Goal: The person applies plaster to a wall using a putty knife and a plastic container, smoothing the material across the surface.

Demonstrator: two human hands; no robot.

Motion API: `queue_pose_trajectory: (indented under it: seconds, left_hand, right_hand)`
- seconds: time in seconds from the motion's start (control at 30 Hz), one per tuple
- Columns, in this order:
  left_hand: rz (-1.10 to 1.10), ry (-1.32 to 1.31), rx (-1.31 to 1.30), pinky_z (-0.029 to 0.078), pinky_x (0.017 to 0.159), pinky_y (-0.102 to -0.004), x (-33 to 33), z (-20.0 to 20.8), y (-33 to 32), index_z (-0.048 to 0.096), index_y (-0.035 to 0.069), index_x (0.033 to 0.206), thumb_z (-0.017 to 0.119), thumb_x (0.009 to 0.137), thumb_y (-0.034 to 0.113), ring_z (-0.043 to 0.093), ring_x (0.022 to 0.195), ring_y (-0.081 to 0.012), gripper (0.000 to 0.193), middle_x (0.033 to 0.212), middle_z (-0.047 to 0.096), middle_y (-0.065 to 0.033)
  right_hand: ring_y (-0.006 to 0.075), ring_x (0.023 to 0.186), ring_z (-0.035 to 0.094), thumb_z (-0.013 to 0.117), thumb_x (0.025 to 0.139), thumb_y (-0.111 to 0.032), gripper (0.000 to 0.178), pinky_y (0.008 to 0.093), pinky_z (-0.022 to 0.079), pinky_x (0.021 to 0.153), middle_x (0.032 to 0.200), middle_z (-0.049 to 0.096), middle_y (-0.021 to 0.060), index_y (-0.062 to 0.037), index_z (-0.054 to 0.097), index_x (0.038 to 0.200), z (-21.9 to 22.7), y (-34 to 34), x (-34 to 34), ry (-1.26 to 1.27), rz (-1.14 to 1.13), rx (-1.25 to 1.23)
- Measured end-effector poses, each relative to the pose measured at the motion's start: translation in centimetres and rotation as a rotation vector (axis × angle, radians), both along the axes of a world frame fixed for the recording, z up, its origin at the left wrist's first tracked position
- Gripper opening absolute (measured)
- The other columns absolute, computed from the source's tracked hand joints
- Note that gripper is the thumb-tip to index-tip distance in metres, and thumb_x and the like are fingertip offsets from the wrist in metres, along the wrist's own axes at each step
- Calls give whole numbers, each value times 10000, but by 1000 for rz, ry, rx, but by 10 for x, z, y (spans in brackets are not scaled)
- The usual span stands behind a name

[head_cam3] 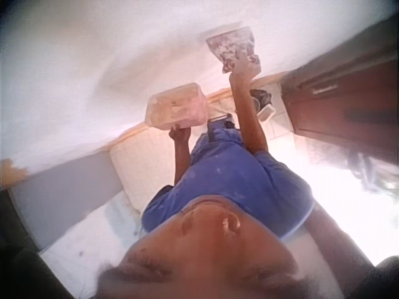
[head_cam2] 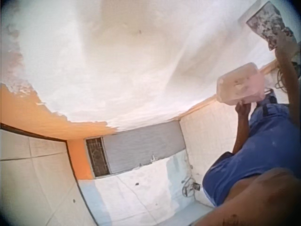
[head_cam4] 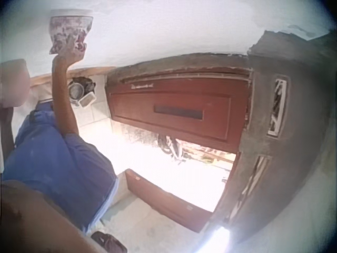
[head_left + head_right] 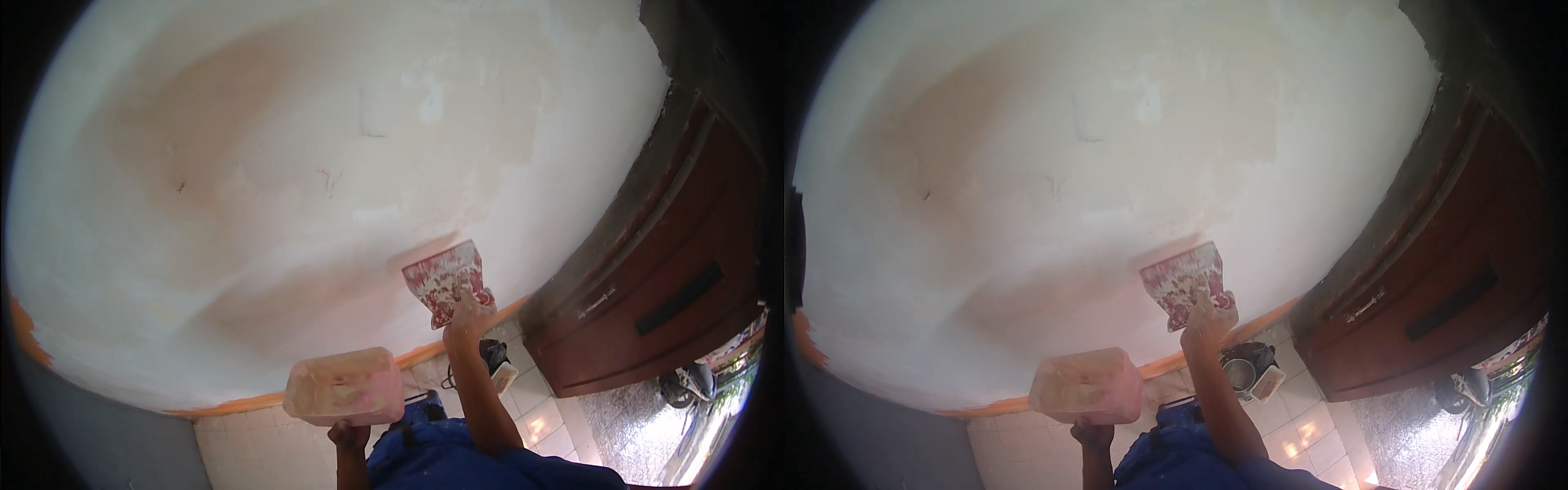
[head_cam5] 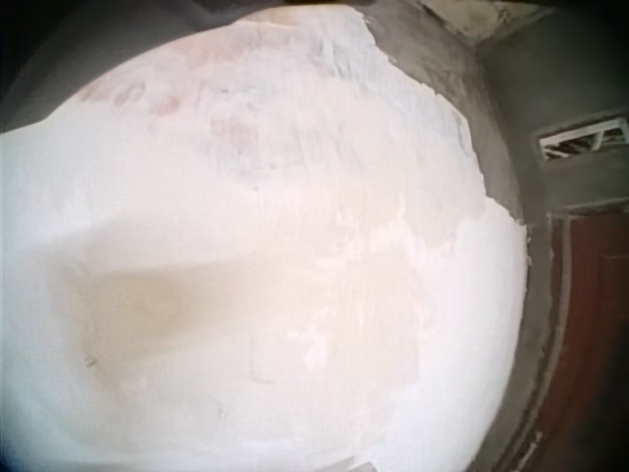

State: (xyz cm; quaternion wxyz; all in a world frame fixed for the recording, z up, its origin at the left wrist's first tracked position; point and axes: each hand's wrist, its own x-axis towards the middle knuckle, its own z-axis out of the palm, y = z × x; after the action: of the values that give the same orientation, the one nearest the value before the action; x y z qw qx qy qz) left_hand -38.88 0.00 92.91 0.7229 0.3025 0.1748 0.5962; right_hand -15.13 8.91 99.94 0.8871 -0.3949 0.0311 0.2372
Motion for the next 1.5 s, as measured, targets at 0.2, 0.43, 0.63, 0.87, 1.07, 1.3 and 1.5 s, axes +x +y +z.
queue_pose_trajectory:
  seconds: [0.2, 0.43, 0.63, 0.87, 1.07, 1.3, 1.5]
  left_hand:
    - [-53, -148, -81, 251, 1023, -447, -7, -36, 6, 277, 79, 1298, 686, 634, 253, 331, 1206, -265, 799, 1282, 366, -74]
    - [-66, -154, -103, 249, 1022, -449, -12, -48, 10, 284, 73, 1296, 699, 634, 255, 327, 1211, -266, 803, 1281, 373, -71]
    - [-71, -121, -145, 251, 1019, -455, -28, -45, 7, 290, 82, 1296, 712, 639, 265, 335, 1204, -262, 801, 1279, 380, -66]
    - [-91, -109, -105, 260, 1013, -461, -20, -43, 11, 280, 107, 1301, 702, 639, 278, 337, 1203, -264, 803, 1287, 367, -67]
    - [-44, -51, -86, 271, 1009, -458, -21, -40, 3, 273, 101, 1305, 710, 621, 313, 347, 1196, -270, 839, 1286, 366, -68]
    - [-55, -80, -30, 272, 1009, -451, -26, -48, 6, 278, 100, 1304, 708, 632, 319, 350, 1196, -269, 828, 1287, 367, -68]
    - [-60, 64, 33, 219, 1028, -481, -23, -53, 9, 261, 69, 1310, 639, 680, 479, 303, 1221, -270, 841, 1321, 329, -90]
  right_hand:
    - [133, 608, 548, 589, 783, -13, 91, 255, 461, 512, 749, 553, 67, -2, 507, 819, 68, 32, -6, -121, 192, 330]
    - [129, 577, 508, 540, 724, 35, 79, 266, 430, 504, 702, 517, 67, 13, 481, 772, 4, 59, -16, 30, 164, 101]
    - [142, 569, 532, 553, 720, 8, 92, 273, 433, 463, 700, 525, 65, 7, 486, 783, -101, 46, -20, 238, 228, -204]
    - [182, 637, 582, 532, 722, 44, 138, 292, 512, 490, 778, 558, 99, 22, 501, 854, -117, -15, -33, 256, 61, -188]
    - [142, 566, 513, 552, 755, 37, 113, 254, 414, 417, 725, 522, 66, -32, 470, 790, 63, 15, -3, -75, 234, 243]
    - [146, 485, 514, 640, 745, -50, 237, 265, 409, 330, 670, 516, 72, -20, 409, 793, -1, 42, 11, 51, 187, 64]
    - [179, 542, 555, 572, 736, 14, 166, 300, 472, 418, 737, 542, 98, 23, 465, 864, -90, 9, 2, 75, 65, -46]
